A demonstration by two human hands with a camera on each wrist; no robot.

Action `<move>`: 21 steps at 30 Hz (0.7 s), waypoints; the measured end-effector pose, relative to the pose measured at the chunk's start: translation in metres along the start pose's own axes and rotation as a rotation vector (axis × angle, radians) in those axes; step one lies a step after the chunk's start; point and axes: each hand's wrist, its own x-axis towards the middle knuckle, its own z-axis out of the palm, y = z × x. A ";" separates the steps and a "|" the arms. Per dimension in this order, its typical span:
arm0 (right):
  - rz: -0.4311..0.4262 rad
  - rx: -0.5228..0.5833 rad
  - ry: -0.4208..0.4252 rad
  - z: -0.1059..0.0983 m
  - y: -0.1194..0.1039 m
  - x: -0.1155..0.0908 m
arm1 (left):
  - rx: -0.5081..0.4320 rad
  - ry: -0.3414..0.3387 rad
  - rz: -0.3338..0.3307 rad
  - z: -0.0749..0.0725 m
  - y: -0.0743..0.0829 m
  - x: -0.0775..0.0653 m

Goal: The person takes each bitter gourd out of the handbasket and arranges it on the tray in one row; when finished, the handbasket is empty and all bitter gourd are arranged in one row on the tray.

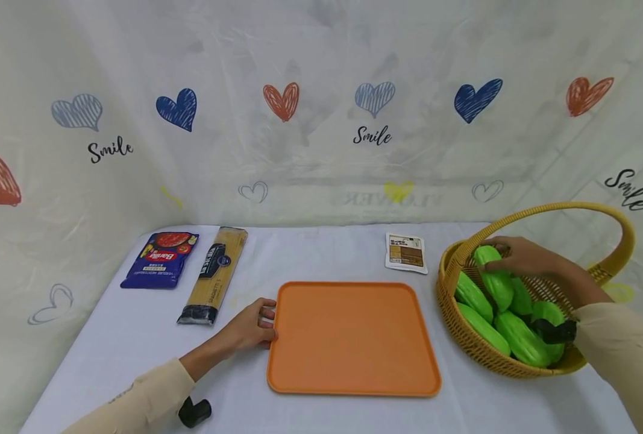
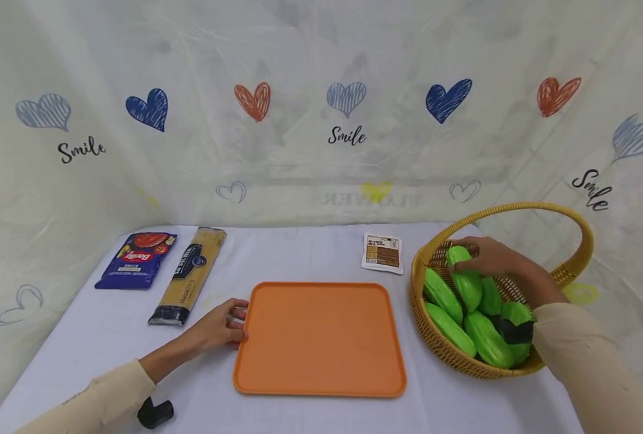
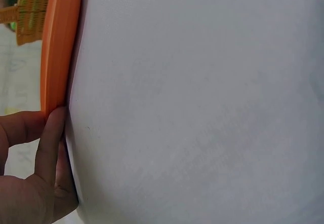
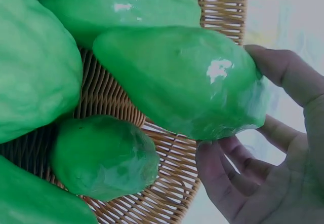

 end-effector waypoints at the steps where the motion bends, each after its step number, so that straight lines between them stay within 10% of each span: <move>1: -0.001 0.005 -0.001 0.000 -0.001 -0.002 | -0.003 0.001 -0.003 0.001 0.000 0.000; 21: -0.035 0.087 -0.026 0.003 -0.037 -0.026 | -0.017 0.002 0.003 0.001 0.000 -0.002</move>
